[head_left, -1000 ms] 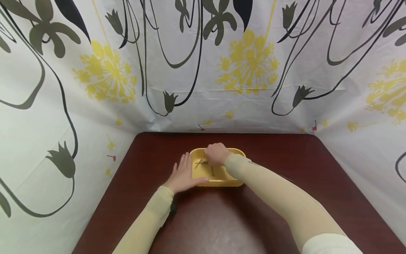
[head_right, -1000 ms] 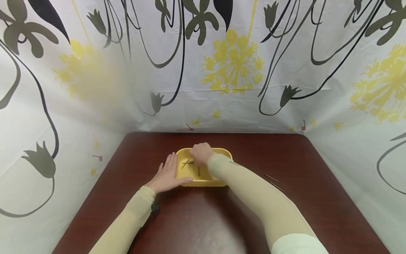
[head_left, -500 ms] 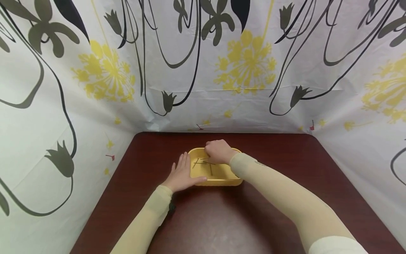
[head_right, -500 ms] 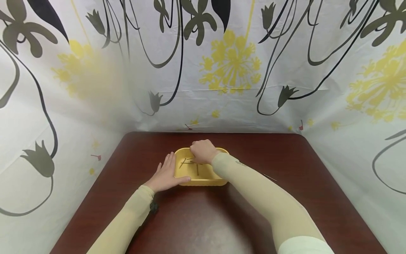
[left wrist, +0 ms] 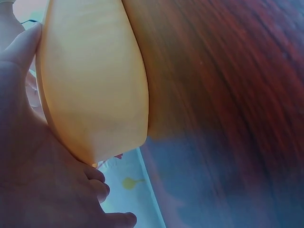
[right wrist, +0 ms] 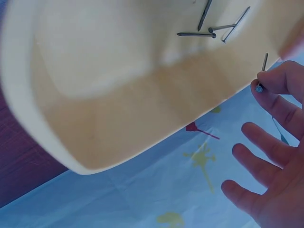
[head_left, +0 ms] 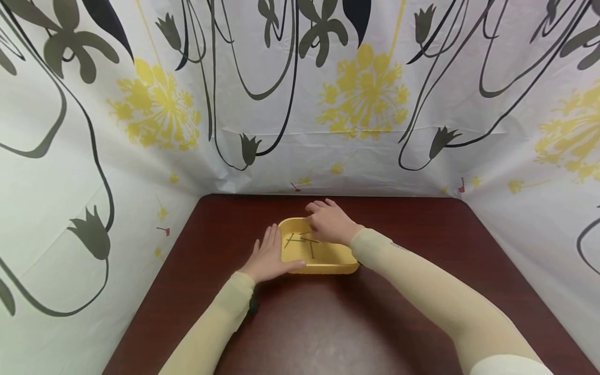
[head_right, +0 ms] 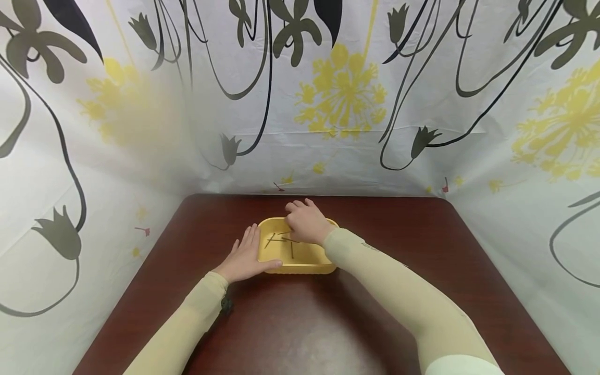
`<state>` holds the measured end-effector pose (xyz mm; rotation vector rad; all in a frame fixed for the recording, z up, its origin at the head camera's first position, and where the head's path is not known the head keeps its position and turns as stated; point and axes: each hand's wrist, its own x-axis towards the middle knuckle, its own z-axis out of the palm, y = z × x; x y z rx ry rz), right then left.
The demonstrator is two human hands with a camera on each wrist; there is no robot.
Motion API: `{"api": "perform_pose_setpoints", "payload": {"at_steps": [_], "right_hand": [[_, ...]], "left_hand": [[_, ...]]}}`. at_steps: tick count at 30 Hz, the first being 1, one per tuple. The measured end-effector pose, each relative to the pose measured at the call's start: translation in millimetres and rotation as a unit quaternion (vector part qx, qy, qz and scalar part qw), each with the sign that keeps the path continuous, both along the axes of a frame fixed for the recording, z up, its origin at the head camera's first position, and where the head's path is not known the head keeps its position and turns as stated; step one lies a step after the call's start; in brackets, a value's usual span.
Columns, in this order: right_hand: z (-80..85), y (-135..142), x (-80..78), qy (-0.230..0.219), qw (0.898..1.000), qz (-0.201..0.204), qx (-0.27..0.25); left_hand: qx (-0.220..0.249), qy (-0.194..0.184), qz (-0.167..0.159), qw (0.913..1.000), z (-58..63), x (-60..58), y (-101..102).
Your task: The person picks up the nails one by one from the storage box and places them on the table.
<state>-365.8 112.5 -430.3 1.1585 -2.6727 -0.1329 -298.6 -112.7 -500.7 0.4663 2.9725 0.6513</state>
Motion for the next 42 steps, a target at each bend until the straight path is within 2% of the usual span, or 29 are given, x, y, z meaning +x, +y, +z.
{"api": "perform_pose_setpoints", "payload": {"at_steps": [5,11,20,33,42], "right_hand": [[3.0,10,3.5,0.006,1.0,-0.002,-0.013],[5.7,27,5.8,0.016,0.999,-0.004,-0.036],[5.0,60,10.6,0.029,0.997,-0.019,-0.068],[8.8,126,22.4,0.026,0.992,-0.049,-0.11],[-2.4,170,35.9,0.024,0.987,-0.098,-0.128]], "left_hand": [[-0.012,-0.007,-0.001,0.9999,2.2,-1.4,-1],[-0.004,-0.013,0.003,0.9999,1.8,-1.7,-2],[0.001,-0.006,0.003,1.0,1.0,-1.2,-2],[-0.008,-0.003,0.0,1.0,-1.8,0.9,1],[-0.011,0.001,0.0,0.9999,2.7,2.4,1]]}}
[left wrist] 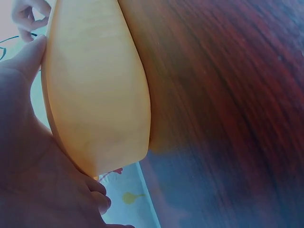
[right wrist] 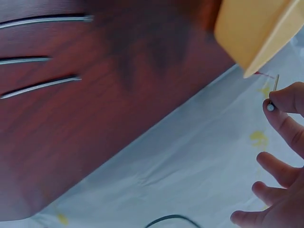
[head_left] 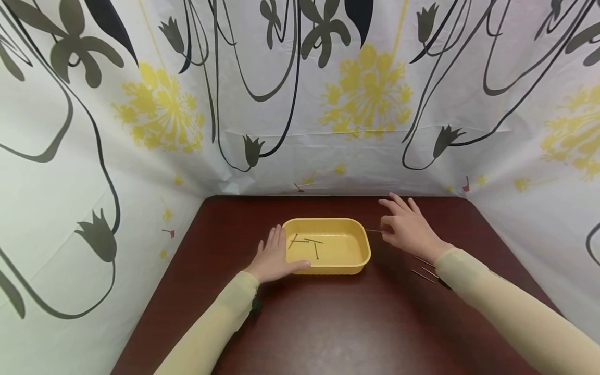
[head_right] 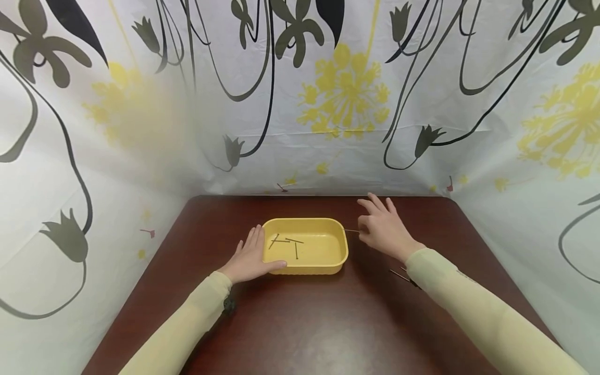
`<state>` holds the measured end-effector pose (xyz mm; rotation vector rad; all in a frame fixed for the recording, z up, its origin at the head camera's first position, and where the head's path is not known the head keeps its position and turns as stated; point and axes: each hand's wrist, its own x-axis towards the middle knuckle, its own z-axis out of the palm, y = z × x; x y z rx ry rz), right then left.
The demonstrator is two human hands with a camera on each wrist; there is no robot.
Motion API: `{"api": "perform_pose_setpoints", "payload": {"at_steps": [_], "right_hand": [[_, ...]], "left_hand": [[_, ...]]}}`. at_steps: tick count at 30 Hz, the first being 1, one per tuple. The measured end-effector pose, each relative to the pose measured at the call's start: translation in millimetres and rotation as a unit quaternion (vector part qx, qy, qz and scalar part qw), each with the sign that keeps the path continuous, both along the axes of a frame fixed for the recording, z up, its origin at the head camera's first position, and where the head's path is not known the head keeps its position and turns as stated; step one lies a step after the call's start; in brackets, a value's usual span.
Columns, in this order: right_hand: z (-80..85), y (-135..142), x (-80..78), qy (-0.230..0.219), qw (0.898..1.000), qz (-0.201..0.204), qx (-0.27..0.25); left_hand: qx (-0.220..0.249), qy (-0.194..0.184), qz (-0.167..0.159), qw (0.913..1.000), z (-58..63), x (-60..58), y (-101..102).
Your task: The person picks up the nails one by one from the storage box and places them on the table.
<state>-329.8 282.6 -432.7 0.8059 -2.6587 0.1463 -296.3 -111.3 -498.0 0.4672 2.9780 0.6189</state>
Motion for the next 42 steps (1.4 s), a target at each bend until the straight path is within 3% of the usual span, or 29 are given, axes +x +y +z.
{"api": "perform_pose_setpoints", "payload": {"at_steps": [10,24,36,42], "right_hand": [[-20.8,45,14.5,-0.021,0.999,-0.046,-0.007],[-67.1,70,27.7,-0.079,0.994,-0.074,0.025],[-66.4,76,36.1,-0.057,0.996,-0.063,0.021],[-68.3,73,37.4,-0.072,0.994,-0.071,0.027]], "left_hand": [[0.009,0.001,-0.002,1.0,-1.1,0.8,0],[0.014,0.002,-0.001,0.9999,-1.2,1.2,3],[0.008,-0.004,0.001,1.0,2.9,-1.6,1],[0.018,-0.008,0.004,0.9998,-0.5,-1.3,1]]}}
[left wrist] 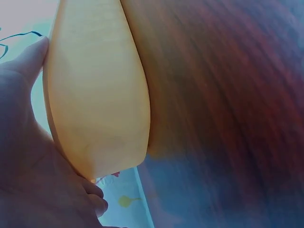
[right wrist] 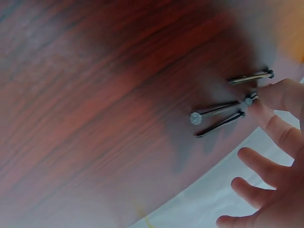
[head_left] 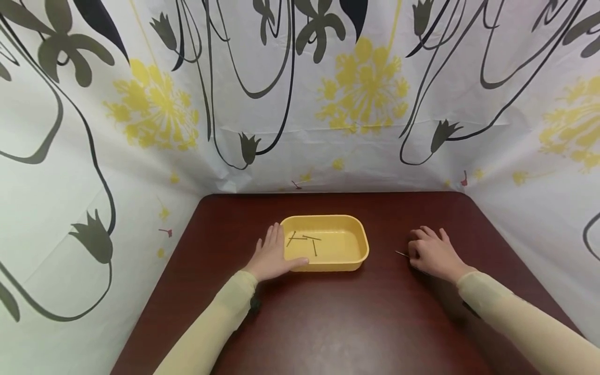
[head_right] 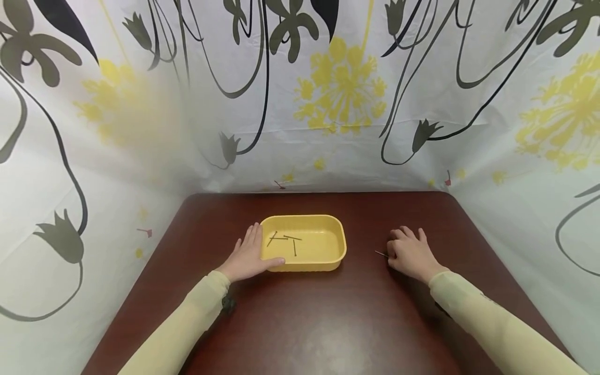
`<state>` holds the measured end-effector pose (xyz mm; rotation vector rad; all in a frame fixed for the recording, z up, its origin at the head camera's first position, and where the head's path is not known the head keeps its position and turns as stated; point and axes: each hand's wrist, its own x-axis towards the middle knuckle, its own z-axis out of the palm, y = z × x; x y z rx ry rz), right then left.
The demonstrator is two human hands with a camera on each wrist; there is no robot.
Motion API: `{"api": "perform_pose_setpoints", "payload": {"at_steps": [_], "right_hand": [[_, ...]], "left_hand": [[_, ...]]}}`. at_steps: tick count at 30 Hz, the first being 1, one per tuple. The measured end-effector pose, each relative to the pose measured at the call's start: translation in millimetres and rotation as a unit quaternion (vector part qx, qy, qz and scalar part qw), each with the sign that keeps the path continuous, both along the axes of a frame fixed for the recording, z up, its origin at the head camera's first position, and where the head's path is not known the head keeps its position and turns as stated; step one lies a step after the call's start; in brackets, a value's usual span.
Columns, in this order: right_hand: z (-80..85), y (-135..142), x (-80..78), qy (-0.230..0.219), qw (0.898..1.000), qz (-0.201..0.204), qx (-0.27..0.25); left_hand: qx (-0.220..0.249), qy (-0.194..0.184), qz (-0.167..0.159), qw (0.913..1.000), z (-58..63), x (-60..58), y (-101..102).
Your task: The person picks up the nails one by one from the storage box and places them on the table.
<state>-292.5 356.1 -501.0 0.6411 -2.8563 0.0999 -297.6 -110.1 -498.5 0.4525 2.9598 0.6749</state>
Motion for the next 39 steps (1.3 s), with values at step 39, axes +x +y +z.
{"api": "perform_pose_setpoints", "payload": {"at_steps": [39], "right_hand": [[24.4,-104,-11.2,-0.086,0.995,0.007,-0.046]], "left_hand": [[-0.099,0.137,-0.324,0.931,50.6,-86.4,38]]}}
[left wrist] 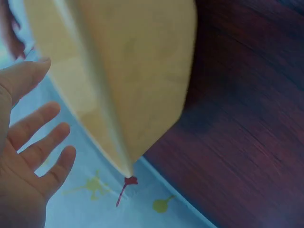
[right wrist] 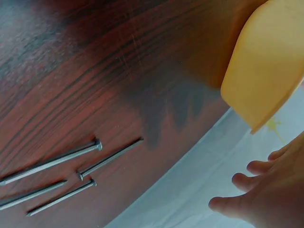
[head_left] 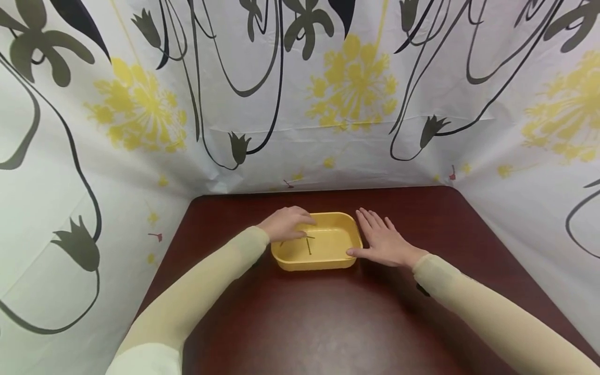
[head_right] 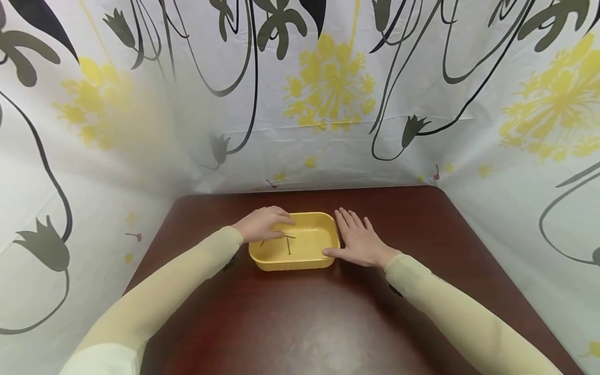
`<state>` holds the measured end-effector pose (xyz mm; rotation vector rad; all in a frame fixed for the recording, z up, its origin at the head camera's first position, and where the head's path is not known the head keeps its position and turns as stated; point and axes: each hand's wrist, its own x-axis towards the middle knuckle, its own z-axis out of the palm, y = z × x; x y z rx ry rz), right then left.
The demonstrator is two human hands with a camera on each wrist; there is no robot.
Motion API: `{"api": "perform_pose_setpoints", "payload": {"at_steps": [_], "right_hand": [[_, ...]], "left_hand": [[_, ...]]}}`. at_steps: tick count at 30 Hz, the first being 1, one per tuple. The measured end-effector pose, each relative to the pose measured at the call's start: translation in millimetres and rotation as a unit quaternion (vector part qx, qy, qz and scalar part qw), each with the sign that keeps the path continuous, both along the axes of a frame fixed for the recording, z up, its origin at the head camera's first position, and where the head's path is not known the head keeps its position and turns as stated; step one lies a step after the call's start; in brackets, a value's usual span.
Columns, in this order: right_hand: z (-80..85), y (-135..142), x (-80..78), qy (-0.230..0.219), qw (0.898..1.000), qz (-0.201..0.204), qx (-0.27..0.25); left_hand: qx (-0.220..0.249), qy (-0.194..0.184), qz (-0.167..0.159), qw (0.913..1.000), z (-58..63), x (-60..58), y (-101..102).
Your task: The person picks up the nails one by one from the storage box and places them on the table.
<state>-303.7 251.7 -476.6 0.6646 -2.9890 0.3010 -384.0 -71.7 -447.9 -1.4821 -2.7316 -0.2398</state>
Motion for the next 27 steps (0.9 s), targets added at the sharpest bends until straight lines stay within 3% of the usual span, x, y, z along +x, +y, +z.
{"api": "perform_pose_setpoints", "payload": {"at_steps": [5,11,21,27], "right_hand": [[-3.4,-2,-0.3,-0.015,1.0,0.003,-0.007],[-9.6,-5,-3.9,-0.018,1.0,0.011,-0.004],[-19.8,-6,-6.8,-0.009,1.0,0.012,0.01],[-19.6,-7,-7.7,-0.007,1.0,0.011,0.019]], "left_hand": [[-0.056,-0.008,-0.046,0.9974,-10.5,-3.9,15],[-0.098,0.023,-0.091,0.9907,-18.9,-7.0,29],[-0.117,0.027,-0.13,0.9843,-26.8,-11.2,40],[-0.112,0.045,-0.133,0.9837,-29.0,-8.9,40]]}}
